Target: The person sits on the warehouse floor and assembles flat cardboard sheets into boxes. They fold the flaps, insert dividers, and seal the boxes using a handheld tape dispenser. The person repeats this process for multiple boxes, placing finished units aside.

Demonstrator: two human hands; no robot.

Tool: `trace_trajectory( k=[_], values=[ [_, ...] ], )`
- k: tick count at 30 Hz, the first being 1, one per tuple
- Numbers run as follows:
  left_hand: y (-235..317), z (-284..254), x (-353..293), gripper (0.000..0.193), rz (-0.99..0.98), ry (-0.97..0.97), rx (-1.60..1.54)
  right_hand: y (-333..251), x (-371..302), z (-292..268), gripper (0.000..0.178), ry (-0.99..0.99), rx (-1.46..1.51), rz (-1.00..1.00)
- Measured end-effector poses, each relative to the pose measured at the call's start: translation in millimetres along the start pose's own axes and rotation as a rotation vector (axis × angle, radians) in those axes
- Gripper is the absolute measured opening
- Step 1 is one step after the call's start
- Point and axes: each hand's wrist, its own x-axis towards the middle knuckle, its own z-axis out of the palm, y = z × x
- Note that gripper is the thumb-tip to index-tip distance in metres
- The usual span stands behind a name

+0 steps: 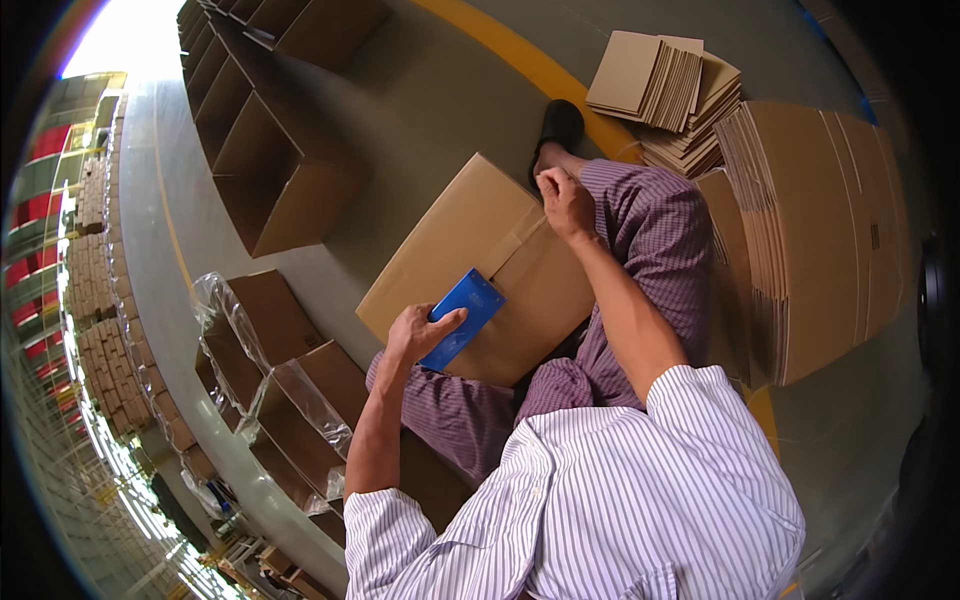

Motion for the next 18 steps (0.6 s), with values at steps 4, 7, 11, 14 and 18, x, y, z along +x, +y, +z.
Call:
trace_trajectory(
  k=[4,7,11,14,18],
  values=[
    [4.8,0.6,-3.7,0.064,0.001,0.0,0.01,-31.5,-7.2,25.4,0.044,-0.08,-0.117,-0.144],
    [0.9,2.2,-3.4,0.065,0.019,0.026,0.028,-44.9,-14.5,30.9,0.049,0.085,-0.433,-0.368],
    [-0.9,3.4,0.1,0.065,0.012,0.029,0.017,-58.1,-29.2,45.8,0.059,-0.184,-0.569,-0.445],
    [-3.4,4.2,-1.3,0.067,0.063,0.037,0.022,-62.1,-35.4,55.8,0.062,-0.258,-0.612,-0.377],
    [-7.2,7.9,-4.0,0.07,0.161,0.086,0.01,-60.0,-36.1,58.1,0.062,-0.245,-0.628,-0.388]
  ],
)
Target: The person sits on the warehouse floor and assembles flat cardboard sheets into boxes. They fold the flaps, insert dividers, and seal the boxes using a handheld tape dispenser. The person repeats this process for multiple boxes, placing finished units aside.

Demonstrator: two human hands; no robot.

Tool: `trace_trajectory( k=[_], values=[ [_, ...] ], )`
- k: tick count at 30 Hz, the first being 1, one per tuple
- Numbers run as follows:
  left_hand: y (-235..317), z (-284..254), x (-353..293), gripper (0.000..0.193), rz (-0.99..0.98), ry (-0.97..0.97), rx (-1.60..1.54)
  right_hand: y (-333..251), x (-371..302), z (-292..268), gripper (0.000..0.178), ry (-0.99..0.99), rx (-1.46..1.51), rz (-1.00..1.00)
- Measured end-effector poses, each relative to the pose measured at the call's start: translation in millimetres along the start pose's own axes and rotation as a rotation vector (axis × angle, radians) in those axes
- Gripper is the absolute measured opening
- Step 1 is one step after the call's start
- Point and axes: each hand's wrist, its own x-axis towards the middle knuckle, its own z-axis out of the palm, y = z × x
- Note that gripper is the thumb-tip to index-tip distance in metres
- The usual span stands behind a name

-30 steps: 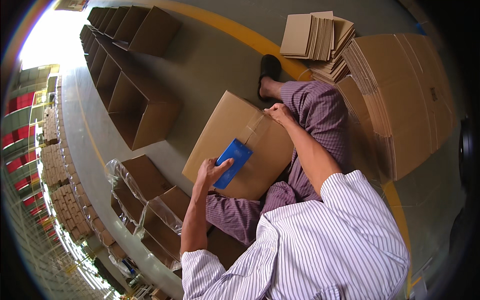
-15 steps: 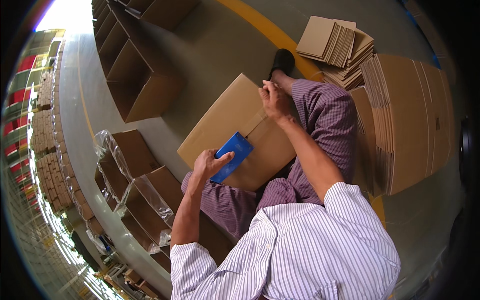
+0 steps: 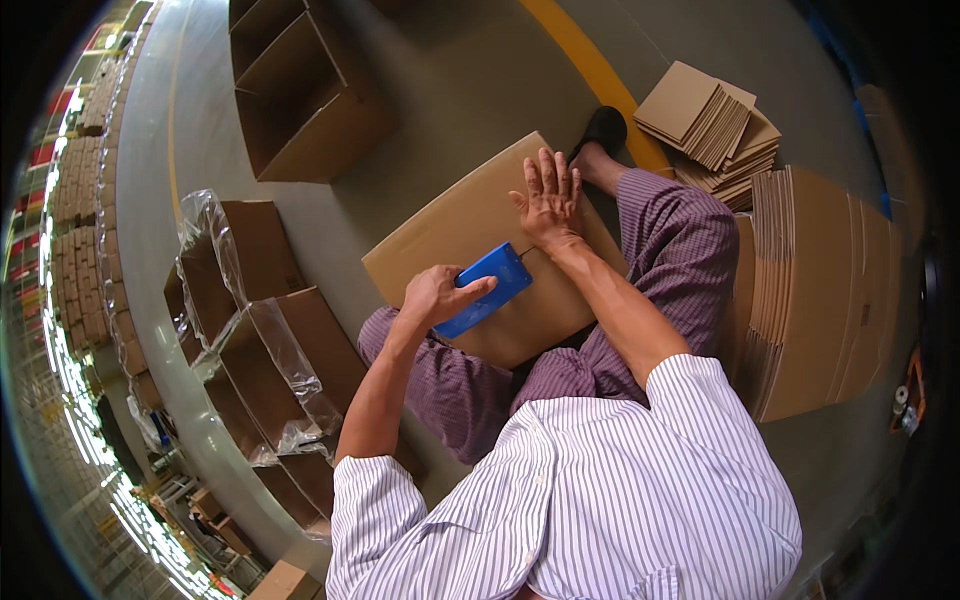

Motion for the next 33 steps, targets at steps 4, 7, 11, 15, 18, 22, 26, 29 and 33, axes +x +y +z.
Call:
trace_trajectory(
  k=[4,7,11,15,18,22,26,29,33],
  values=[
    [-3.7,-9.4,-2.6,0.073,-0.034,-0.066,0.0,6.1,-1.6,1.5,0.06,0.001,-0.017,-0.024],
    [-25.4,-6.3,-10.9,0.075,-0.026,-0.038,-0.027,1.5,-4.6,1.7,0.059,-0.004,-0.026,-0.039],
    [-86.5,-28.3,-49.1,0.076,-0.057,-0.027,-0.029,0.1,-4.6,5.4,0.059,0.044,-0.022,-0.061],
    [-134.1,-33.1,-78.5,0.072,-0.191,-0.019,-0.128,-0.2,-7.7,4.8,0.057,0.05,-0.031,-0.073],
    [-135.8,-31.3,-80.8,0.074,-0.154,-0.016,-0.125,1.3,-7.7,4.3,0.056,0.039,-0.03,-0.077],
    [-137.6,-26.3,-86.9,0.073,-0.136,-0.025,-0.103,0.3,-7.7,2.3,0.053,0.048,-0.029,-0.08],
    [-161.6,-23.4,-101.3,0.071,-0.111,-0.023,0.005,5.3,-7.0,4.4,0.052,0.06,-0.056,-0.094],
    [-184.6,-31.8,-124.7,0.066,-0.128,0.013,0.067,7.0,-6.4,7.1,0.053,0.083,-0.067,-0.1],
    [-211.9,-18.1,-119.8,0.067,-0.101,0.034,-0.025,6.9,-8.4,7.5,0.054,0.043,-0.106,-0.101]
  ],
)
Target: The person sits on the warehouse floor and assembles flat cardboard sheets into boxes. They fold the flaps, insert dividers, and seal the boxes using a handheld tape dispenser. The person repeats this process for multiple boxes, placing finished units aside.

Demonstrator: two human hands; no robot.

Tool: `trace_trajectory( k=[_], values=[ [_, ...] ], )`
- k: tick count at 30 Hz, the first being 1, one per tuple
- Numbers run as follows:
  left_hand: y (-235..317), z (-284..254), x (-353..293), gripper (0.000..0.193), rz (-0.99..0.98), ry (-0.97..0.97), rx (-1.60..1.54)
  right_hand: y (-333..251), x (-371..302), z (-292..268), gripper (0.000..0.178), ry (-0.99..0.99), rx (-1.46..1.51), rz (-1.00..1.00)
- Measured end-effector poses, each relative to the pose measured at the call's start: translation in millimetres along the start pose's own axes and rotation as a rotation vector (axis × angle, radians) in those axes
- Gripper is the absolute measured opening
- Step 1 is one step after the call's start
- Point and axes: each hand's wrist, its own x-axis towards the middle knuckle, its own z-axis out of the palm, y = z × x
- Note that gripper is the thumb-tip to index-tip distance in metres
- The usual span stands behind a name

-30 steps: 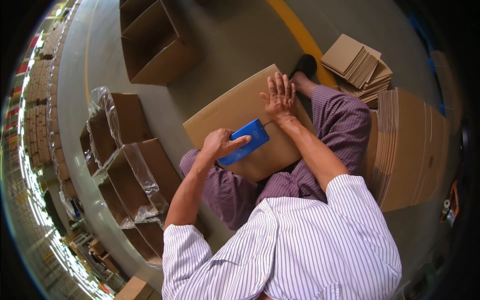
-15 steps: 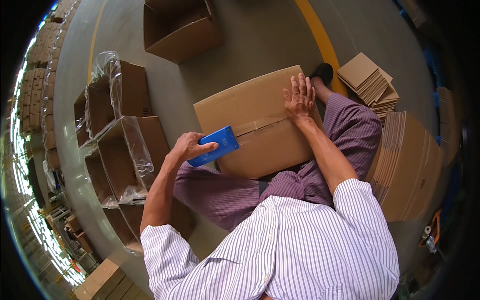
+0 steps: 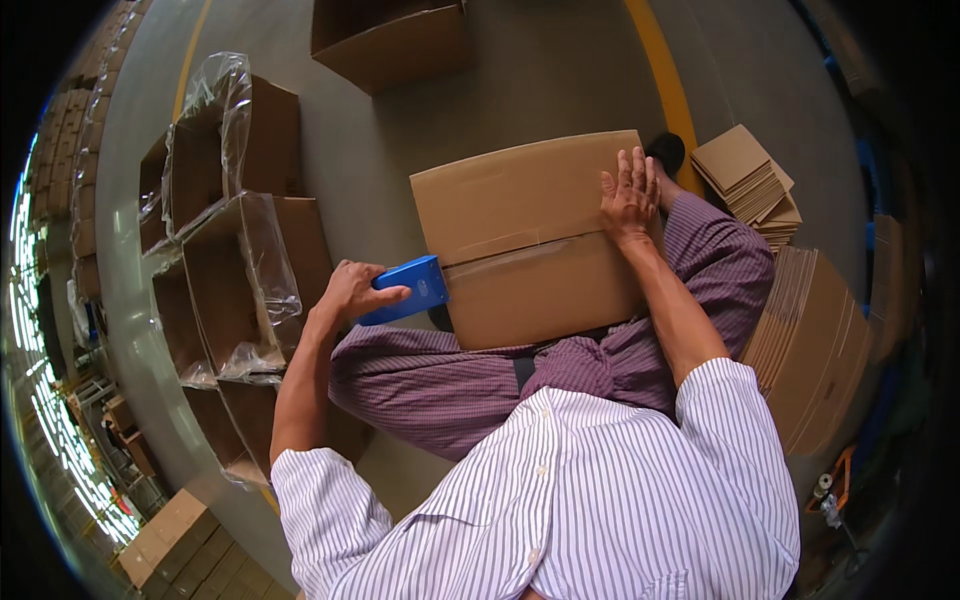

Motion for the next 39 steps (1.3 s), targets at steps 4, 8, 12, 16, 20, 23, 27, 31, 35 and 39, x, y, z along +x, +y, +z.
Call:
trace_trajectory(
  k=[4,8,12,16,20,23,27,31,35,39],
  values=[
    [-13.6,5.8,9.0,0.069,0.006,-0.01,-0.104,0.3,-2.3,0.7,0.055,0.004,-0.015,-0.031],
    [-32.1,23.7,19.8,0.068,-0.003,-0.028,-0.199,-4.4,-2.8,0.6,0.056,0.01,-0.038,-0.044],
    [-46.9,35.4,34.6,0.068,0.001,-0.092,-0.292,-35.2,-11.9,10.8,0.059,0.042,-0.02,-0.099],
    [-48.8,34.3,38.2,0.066,0.034,-0.186,-0.375,-142.2,-37.1,2.7,0.061,-0.138,0.072,-0.197],
    [-53.0,39.9,36.4,0.066,0.084,-0.132,-0.413,-230.0,-62.9,-3.7,0.062,-0.302,0.156,-0.311],
    [-55.9,42.1,33.3,0.068,0.033,-0.131,-0.416,-233.9,-62.4,-1.6,0.059,-0.311,0.231,-0.329],
    [-47.8,38.4,22.2,0.072,0.038,-0.042,-0.257,-224.3,-61.5,-0.1,0.056,-0.319,0.245,-0.334],
    [-69.7,38.9,7.1,0.082,0.103,0.045,-0.117,-224.9,-63.0,-2.7,0.055,-0.319,0.257,-0.338],
    [-115.4,39.1,-14.0,0.077,0.055,0.038,-0.123,-224.9,-62.2,-2.3,0.054,-0.298,0.259,-0.342],
    [-106.4,24.6,-11.0,0.078,-0.1,-0.104,-0.117,-226.2,-60.8,-5.2,0.054,-0.304,0.243,-0.339]
  ],
)
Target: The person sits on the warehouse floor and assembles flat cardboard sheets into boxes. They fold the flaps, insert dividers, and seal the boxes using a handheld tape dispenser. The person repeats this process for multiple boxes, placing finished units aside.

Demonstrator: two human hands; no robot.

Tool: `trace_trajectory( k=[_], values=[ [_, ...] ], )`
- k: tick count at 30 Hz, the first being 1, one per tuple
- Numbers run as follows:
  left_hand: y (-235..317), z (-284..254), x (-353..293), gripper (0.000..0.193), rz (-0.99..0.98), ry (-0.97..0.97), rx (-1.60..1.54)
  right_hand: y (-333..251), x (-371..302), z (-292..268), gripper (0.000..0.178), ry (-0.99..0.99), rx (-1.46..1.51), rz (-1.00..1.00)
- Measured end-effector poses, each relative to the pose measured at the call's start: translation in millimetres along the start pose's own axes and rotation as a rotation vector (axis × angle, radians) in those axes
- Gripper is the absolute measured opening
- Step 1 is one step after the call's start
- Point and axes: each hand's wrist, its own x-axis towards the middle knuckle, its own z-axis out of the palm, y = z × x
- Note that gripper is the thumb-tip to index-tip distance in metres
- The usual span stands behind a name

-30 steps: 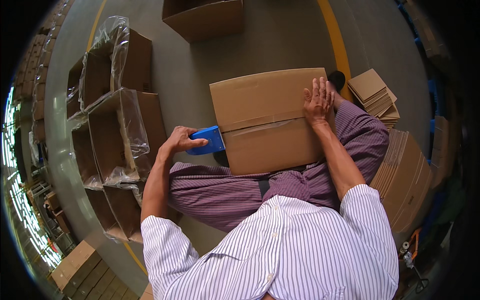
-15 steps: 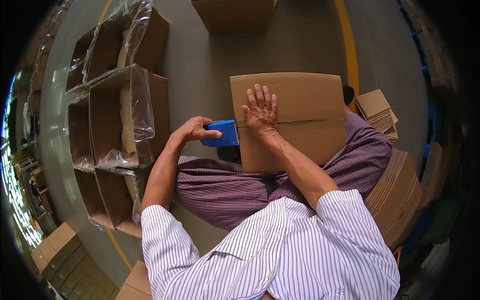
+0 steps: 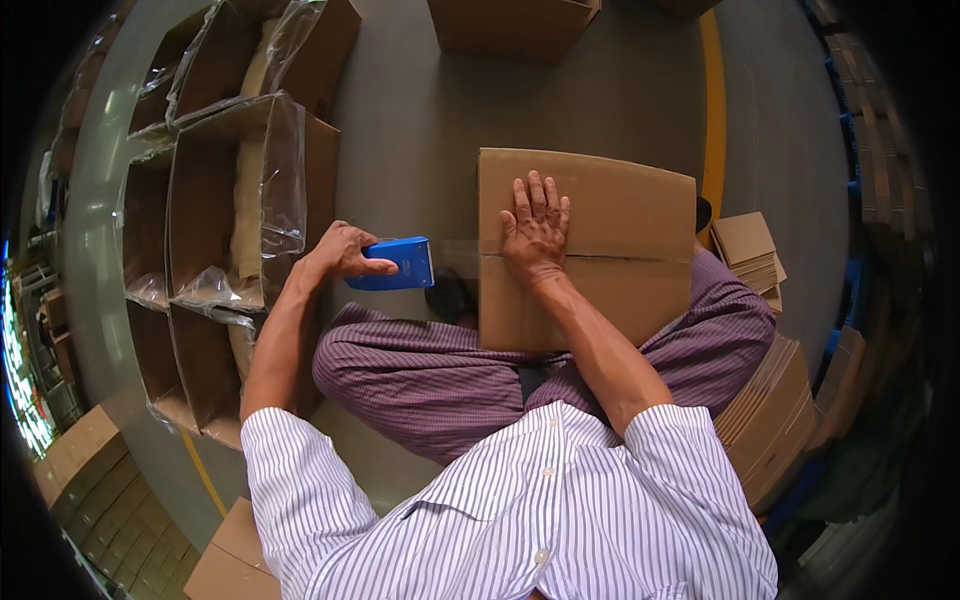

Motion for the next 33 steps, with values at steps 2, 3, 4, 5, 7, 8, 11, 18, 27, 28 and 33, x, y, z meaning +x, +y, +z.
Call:
trace_trajectory(
  k=[2,3,4,5,7,8,11,18,27,28,33],
  values=[
    [-5.8,10.4,6.6,0.078,0.019,0.051,-0.01,1.6,-0.1,1.8,0.054,0.015,-0.002,-0.019],
    [-10.2,15.0,10.0,0.078,0.028,0.075,-0.014,2.7,-0.2,3.6,0.055,0.022,-0.002,-0.027],
    [-9.3,14.8,12.1,0.078,0.023,0.042,-0.045,2.3,-0.3,2.3,0.055,0.016,-0.003,-0.023],
    [-8.1,15.0,13.9,0.078,-0.017,0.03,-0.095,1.5,-0.1,1.1,0.055,0.009,-0.003,-0.019],
    [-4.5,15.9,17.7,0.077,-0.093,0.004,-0.187,0.3,-0.9,0.5,0.055,0.002,-0.004,-0.011],
    [-8.8,19.3,21.0,0.076,-0.089,0.011,-0.204,0.6,-0.3,0.3,0.055,0.001,-0.005,-0.011],
    [-12.7,30.2,23.7,0.073,-0.038,0.043,-0.19,-0.6,0.0,0.1,0.055,-0.01,0.012,-0.005],
    [-12.6,25.0,20.5,0.074,0.047,0.018,-0.037,-0.8,-0.7,-4.0,0.056,-0.025,0.048,0.004],
    [-3.4,23.4,42.8,0.074,-0.106,-0.073,-0.138,-1.6,-0.8,-9.8,0.072,-0.046,0.115,-0.037],
    [2.3,24.4,50.4,0.077,-0.095,-0.072,-0.074,-2.4,-0.6,-11.0,0.086,-0.04,0.116,-0.098],
    [36.8,18.3,80.7,0.081,0.102,-0.099,0.164,-2.4,-1.0,-17.0,0.097,-0.182,0.123,-0.231]
  ],
)
